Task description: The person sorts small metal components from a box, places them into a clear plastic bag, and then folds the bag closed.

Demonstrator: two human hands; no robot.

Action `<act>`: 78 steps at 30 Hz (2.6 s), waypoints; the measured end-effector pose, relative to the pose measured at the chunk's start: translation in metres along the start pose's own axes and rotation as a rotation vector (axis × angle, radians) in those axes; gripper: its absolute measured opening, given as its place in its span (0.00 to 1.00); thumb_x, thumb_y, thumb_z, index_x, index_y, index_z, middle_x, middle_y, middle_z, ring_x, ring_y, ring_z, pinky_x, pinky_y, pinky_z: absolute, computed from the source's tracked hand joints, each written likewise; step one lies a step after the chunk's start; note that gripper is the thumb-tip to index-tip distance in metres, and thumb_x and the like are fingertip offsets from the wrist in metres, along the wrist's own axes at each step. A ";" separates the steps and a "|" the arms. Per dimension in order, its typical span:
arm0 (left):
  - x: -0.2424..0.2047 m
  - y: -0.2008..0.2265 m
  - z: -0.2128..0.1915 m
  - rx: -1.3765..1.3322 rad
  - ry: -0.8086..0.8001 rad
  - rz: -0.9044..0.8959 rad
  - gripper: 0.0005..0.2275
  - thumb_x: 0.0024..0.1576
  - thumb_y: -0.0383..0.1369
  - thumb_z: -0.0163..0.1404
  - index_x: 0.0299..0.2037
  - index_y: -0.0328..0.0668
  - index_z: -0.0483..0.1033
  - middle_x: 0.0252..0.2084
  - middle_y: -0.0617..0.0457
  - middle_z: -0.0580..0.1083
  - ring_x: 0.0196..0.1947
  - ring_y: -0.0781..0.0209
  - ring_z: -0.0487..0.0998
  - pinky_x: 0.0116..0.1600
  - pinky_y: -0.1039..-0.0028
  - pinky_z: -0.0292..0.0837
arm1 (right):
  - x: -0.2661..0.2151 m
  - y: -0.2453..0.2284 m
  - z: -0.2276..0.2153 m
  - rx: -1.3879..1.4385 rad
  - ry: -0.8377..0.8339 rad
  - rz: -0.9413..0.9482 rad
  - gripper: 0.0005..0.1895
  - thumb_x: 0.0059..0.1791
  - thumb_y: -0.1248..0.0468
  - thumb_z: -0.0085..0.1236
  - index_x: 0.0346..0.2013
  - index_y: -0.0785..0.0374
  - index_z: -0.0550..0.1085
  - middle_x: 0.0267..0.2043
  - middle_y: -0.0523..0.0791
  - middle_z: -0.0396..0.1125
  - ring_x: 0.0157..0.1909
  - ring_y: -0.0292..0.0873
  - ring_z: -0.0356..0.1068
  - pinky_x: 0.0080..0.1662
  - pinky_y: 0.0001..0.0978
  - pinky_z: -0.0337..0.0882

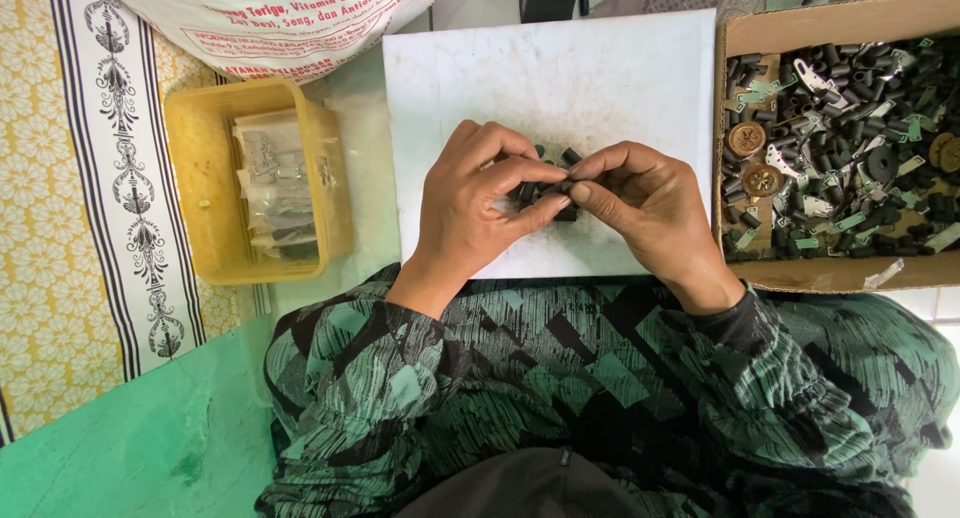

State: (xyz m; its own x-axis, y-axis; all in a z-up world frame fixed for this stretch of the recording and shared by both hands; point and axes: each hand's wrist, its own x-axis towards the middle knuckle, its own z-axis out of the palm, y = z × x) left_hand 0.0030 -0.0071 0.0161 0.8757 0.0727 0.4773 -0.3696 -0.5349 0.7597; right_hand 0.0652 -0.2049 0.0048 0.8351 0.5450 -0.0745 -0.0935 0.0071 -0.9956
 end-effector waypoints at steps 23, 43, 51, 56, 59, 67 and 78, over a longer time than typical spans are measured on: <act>0.001 0.005 0.002 -0.108 0.011 -0.048 0.10 0.56 0.35 0.64 0.46 0.57 0.83 0.37 0.64 0.74 0.37 0.64 0.70 0.45 0.73 0.73 | -0.002 -0.005 -0.003 0.027 0.018 -0.054 0.12 0.47 0.76 0.68 0.42 0.75 0.74 0.40 0.55 0.74 0.45 0.45 0.75 0.50 0.37 0.79; -0.012 -0.007 0.009 -0.414 -0.122 -0.344 0.10 0.57 0.43 0.62 0.41 0.48 0.84 0.38 0.55 0.76 0.34 0.68 0.71 0.36 0.78 0.66 | -0.004 -0.043 0.004 -0.595 0.022 -0.517 0.14 0.46 0.79 0.71 0.45 0.68 0.82 0.44 0.54 0.76 0.45 0.53 0.71 0.46 0.43 0.76; -0.011 -0.004 0.009 -0.490 -0.159 -0.372 0.10 0.60 0.42 0.59 0.43 0.48 0.84 0.39 0.56 0.77 0.35 0.69 0.72 0.38 0.79 0.66 | -0.003 -0.035 -0.002 -0.696 -0.018 -0.639 0.10 0.47 0.76 0.72 0.41 0.64 0.83 0.42 0.48 0.74 0.43 0.51 0.70 0.47 0.43 0.72; -0.010 -0.004 0.008 -0.478 -0.173 -0.359 0.09 0.59 0.40 0.60 0.44 0.46 0.84 0.38 0.54 0.78 0.33 0.69 0.72 0.37 0.78 0.66 | -0.003 -0.031 -0.004 -0.745 -0.014 -0.678 0.10 0.46 0.73 0.75 0.41 0.62 0.84 0.42 0.47 0.74 0.43 0.49 0.70 0.48 0.40 0.70; -0.010 -0.005 0.007 -0.501 -0.188 -0.354 0.10 0.59 0.39 0.60 0.44 0.46 0.84 0.38 0.54 0.78 0.33 0.69 0.73 0.38 0.78 0.67 | -0.004 -0.033 -0.003 -0.732 -0.011 -0.677 0.09 0.46 0.74 0.74 0.40 0.63 0.84 0.41 0.47 0.75 0.43 0.50 0.72 0.47 0.39 0.71; -0.007 -0.002 0.003 -0.550 -0.215 -0.338 0.07 0.60 0.36 0.60 0.44 0.44 0.84 0.37 0.53 0.79 0.34 0.67 0.75 0.39 0.77 0.70 | -0.007 -0.036 0.000 -0.643 -0.026 -0.646 0.08 0.47 0.75 0.72 0.40 0.67 0.83 0.41 0.50 0.75 0.41 0.52 0.75 0.43 0.40 0.75; -0.008 -0.004 0.007 -0.619 -0.200 -0.299 0.07 0.60 0.34 0.60 0.45 0.43 0.84 0.37 0.52 0.80 0.35 0.67 0.78 0.41 0.77 0.73 | -0.009 -0.038 0.005 -0.570 0.012 -0.645 0.06 0.49 0.75 0.69 0.39 0.70 0.82 0.40 0.51 0.75 0.41 0.54 0.76 0.41 0.42 0.78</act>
State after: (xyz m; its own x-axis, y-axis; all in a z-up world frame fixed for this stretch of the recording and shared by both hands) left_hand -0.0006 -0.0112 0.0059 0.9853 -0.0461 0.1644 -0.1614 0.0635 0.9848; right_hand 0.0584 -0.2055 0.0440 0.6375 0.5703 0.5180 0.6850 -0.1118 -0.7199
